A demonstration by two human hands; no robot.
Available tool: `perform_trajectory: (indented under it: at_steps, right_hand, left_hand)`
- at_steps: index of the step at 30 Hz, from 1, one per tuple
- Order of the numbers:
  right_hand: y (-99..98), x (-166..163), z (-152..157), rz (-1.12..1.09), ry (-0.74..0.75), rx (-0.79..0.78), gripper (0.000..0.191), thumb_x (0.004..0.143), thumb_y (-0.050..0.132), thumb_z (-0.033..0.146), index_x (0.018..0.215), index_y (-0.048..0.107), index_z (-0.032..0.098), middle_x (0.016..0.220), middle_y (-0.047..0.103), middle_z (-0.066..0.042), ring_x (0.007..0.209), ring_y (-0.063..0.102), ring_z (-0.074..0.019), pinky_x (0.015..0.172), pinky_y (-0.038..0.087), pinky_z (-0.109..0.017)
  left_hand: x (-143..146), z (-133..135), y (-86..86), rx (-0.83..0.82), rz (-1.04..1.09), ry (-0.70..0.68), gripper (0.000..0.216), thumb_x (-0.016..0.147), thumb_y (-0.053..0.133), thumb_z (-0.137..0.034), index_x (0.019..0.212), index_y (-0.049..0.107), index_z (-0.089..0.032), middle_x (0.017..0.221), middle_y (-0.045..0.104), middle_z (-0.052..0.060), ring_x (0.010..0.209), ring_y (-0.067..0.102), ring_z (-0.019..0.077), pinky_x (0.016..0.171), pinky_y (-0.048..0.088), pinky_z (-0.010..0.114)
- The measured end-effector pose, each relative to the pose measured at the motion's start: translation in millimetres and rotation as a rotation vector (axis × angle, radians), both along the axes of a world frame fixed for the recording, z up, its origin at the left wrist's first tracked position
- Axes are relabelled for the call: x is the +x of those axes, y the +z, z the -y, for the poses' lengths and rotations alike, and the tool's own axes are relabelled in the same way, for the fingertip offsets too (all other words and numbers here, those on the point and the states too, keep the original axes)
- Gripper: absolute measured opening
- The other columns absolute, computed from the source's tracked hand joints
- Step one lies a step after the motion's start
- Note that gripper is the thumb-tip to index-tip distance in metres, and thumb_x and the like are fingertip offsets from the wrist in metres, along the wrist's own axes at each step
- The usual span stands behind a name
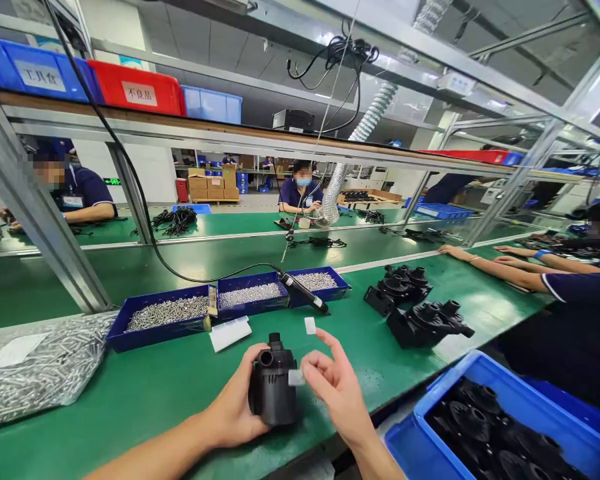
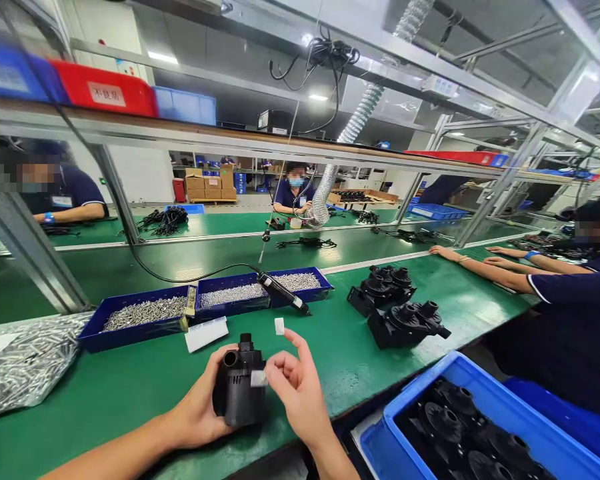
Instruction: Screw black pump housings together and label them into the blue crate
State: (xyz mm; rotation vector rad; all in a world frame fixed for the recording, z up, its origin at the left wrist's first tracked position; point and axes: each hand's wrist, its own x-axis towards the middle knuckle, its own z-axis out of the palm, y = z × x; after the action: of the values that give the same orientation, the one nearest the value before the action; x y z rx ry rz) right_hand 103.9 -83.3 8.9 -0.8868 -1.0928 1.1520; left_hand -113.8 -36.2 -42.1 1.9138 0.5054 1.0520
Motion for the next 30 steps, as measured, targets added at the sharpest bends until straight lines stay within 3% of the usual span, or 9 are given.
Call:
perform_trajectory:
  at_steps: [3, 7, 12, 18, 24, 27, 30]
  right_hand:
    - [-0.9, 4.6, 22.7, 0.111, 0.077, -0.077, 0.081, 0.095, 0.082, 0.052, 0.158, 0.037, 0.027, 0.086, 0.068, -0.001, 0.070, 0.061, -0.0191, 0.066, 0.046, -0.031]
    - [-4.1, -4.7, 36.3, 0.199, 0.033, -0.102, 0.083, 0.095, 0.080, 0.048, 0.160, 0.034, 0.027, 0.085, 0.069, -0.002, 0.067, 0.059, -0.0185, 0.065, 0.045, -0.031]
    - [-12.2, -15.3, 41.4, 0.239, -0.043, -0.111, 0.083, 0.094, 0.080, 0.040, 0.161, 0.034, 0.025, 0.082, 0.070, -0.001, 0.065, 0.055, -0.0177, 0.063, 0.046, -0.030]
    - [-20.3, -18.0, 43.9, 0.233, -0.066, -0.124, 0.084, 0.094, 0.080, 0.039, 0.163, 0.033, 0.028, 0.082, 0.070, -0.001, 0.062, 0.052, -0.0166, 0.057, 0.041, -0.027]
    - [-17.6, -19.3, 45.9, 0.276, -0.093, -0.115, 0.083, 0.095, 0.079, 0.041, 0.163, 0.033, 0.028, 0.085, 0.072, -0.002, 0.065, 0.055, -0.0170, 0.062, 0.049, -0.028]
    - [-16.6, -21.2, 48.1, 0.339, -0.135, -0.076, 0.079, 0.097, 0.077, 0.041, 0.163, 0.035, 0.026, 0.084, 0.073, -0.002, 0.063, 0.056, -0.0165, 0.059, 0.049, -0.026]
    - [-17.3, -21.1, 50.1, 0.503, -0.177, 0.085, 0.071, 0.102, 0.070, 0.033, 0.163, 0.035, 0.024, 0.083, 0.073, -0.002, 0.056, 0.055, -0.0150, 0.050, 0.044, -0.024]
  left_hand:
    - [-2.2, 1.2, 5.8, 0.081, -0.003, 0.004, 0.101, 0.080, 0.088, -0.031, 0.158, 0.025, -0.029, 0.150, 0.044, 0.017, 0.129, 0.059, 0.0359, 0.114, 0.050, 0.056]
    - [-4.0, 2.8, 11.4, 0.140, -0.022, 0.023, 0.098, 0.081, 0.087, -0.028, 0.158, 0.028, -0.027, 0.152, 0.042, 0.019, 0.138, 0.053, 0.0381, 0.117, 0.048, 0.058]
    - [-5.1, 2.4, 10.6, 0.159, -0.032, 0.038, 0.100, 0.082, 0.088, -0.032, 0.160, 0.026, -0.027, 0.154, 0.041, 0.020, 0.142, 0.050, 0.0397, 0.119, 0.046, 0.061]
    - [-4.6, 3.1, 14.4, 0.161, -0.027, 0.050, 0.097, 0.083, 0.085, -0.032, 0.160, 0.026, -0.027, 0.153, 0.043, 0.018, 0.140, 0.052, 0.0385, 0.114, 0.052, 0.056]
    - [-4.1, 4.5, 16.0, 0.168, -0.027, 0.054, 0.095, 0.084, 0.085, -0.030, 0.159, 0.028, -0.028, 0.152, 0.044, 0.017, 0.140, 0.052, 0.0379, 0.116, 0.050, 0.054]
    - [-4.3, 4.3, 16.0, 0.173, -0.026, 0.047, 0.097, 0.084, 0.086, -0.031, 0.160, 0.026, -0.027, 0.153, 0.044, 0.018, 0.140, 0.052, 0.0374, 0.116, 0.049, 0.054]
    - [-4.5, 3.9, 16.7, 0.176, -0.024, 0.038, 0.096, 0.085, 0.087, -0.032, 0.160, 0.026, -0.028, 0.153, 0.043, 0.018, 0.141, 0.051, 0.0372, 0.117, 0.049, 0.054]
